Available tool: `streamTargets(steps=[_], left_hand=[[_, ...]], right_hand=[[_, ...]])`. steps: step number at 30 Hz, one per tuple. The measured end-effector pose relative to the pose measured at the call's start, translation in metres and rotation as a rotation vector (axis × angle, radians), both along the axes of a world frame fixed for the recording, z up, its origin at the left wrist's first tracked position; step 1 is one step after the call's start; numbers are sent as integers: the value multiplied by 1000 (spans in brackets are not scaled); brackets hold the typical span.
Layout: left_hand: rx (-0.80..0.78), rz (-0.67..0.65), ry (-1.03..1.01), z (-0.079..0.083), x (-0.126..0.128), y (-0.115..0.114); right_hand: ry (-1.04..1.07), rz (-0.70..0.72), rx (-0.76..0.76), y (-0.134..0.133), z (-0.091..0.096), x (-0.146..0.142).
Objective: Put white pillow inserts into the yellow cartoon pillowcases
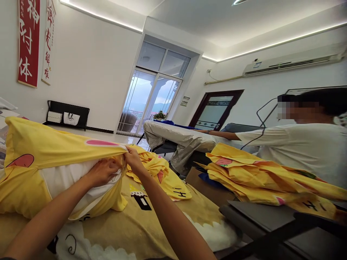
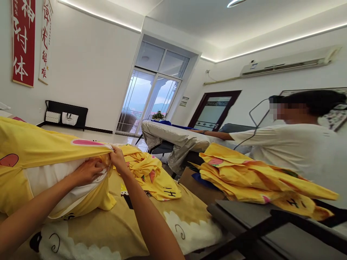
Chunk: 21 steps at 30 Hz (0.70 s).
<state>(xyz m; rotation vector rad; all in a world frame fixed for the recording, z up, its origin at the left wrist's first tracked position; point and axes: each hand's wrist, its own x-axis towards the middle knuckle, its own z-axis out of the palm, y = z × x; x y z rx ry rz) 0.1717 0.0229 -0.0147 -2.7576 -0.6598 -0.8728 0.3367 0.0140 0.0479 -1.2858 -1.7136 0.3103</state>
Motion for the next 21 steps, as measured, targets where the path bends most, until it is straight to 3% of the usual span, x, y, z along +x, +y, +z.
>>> streamTargets(steps=[8, 14, 21], left_hand=[[-54, -23, 184, -3, 0, 4], [-282, -5, 42, 10, 13, 5], [-396, 12, -28, 5, 21, 15]], right_hand=[[-35, -69, -67, 8, 2, 18], [13, -18, -43, -1, -3, 19], [88, 11, -24, -2, -5, 14]])
